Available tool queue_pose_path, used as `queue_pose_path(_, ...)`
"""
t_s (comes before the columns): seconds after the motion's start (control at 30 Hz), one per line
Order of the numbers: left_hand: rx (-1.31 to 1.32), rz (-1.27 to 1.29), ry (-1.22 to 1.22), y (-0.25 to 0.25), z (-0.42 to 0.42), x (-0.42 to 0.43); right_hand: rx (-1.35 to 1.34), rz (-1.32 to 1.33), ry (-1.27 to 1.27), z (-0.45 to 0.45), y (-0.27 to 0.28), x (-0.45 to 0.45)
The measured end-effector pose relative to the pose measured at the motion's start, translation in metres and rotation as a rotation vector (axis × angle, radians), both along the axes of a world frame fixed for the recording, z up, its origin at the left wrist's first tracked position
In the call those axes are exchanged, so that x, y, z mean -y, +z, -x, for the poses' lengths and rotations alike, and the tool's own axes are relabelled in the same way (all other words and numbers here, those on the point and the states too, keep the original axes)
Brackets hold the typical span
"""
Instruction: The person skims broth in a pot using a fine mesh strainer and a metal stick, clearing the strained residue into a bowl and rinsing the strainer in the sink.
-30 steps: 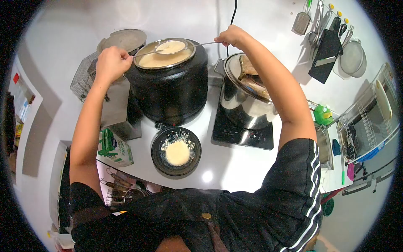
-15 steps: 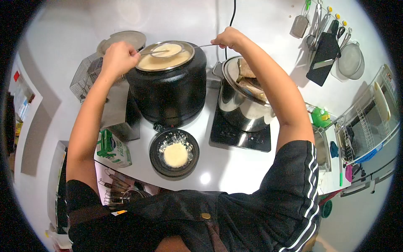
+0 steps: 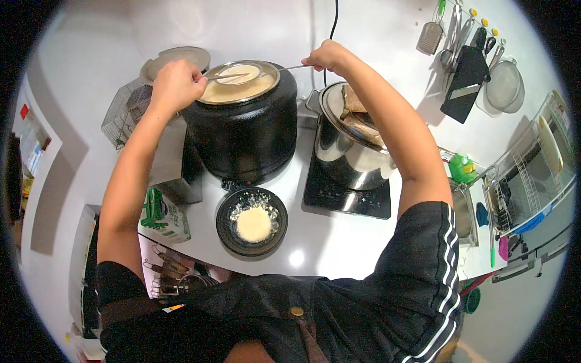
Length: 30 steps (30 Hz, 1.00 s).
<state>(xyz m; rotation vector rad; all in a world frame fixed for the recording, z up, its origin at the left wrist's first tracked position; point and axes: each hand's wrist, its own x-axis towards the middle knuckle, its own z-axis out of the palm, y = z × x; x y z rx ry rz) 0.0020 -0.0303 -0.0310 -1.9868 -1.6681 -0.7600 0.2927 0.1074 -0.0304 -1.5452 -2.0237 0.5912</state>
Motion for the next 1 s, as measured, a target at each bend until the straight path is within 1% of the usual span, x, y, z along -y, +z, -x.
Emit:
queue_pose_path(0.07,0.033,-0.001,0.095,0.000,-0.001,0.000,0.008,-0.006,-0.016,0.001,-0.001,0.001)
queue_pose_path(0.1,0.033,0.000,0.096,0.000,0.001,0.000,0.009,-0.005,-0.015,0.002,-0.001,-0.001)
queue_pose_path(0.17,-0.014,-0.007,0.041,-0.001,0.004,-0.001,0.030,0.009,-0.024,0.000,-0.001,-0.003)
queue_pose_path(0.27,0.022,0.002,0.012,-0.002,-0.001,-0.001,0.027,-0.015,-0.014,0.000,-0.002,0.003)
queue_pose_path(0.4,0.008,-0.022,0.031,-0.003,0.003,-0.005,0.023,-0.006,-0.013,0.002,0.000,0.003)
queue_pose_path(0.47,-0.001,-0.014,-0.027,-0.006,-0.003,0.000,0.001,-0.016,-0.025,0.002,-0.002,0.006)
queue_pose_path(0.6,0.023,-0.039,0.054,-0.006,0.004,0.001,0.035,-0.018,-0.040,0.001,0.000,0.005)
queue_pose_path(0.67,0.039,0.035,-0.035,-0.006,0.002,0.009,-0.007,0.010,-0.005,-0.001,0.001,0.008)
queue_pose_path(0.7,0.037,0.036,-0.037,-0.006,0.003,0.009,-0.009,0.011,-0.007,-0.002,0.001,0.008)
queue_pose_path(0.77,0.065,-0.009,0.025,-0.008,0.009,0.012,0.016,-0.002,-0.041,-0.002,-0.002,0.007)
queue_pose_path(0.87,0.089,0.039,-0.008,-0.006,0.010,0.019,-0.002,0.003,-0.036,-0.002,-0.003,0.005)
queue_pose_path(0.93,0.069,0.031,0.012,-0.007,0.012,0.018,0.011,0.000,-0.040,-0.003,-0.002,0.004)
queue_pose_path(1.0,0.096,-0.007,0.082,-0.008,0.018,0.017,0.026,0.000,-0.040,-0.001,-0.004,0.004)
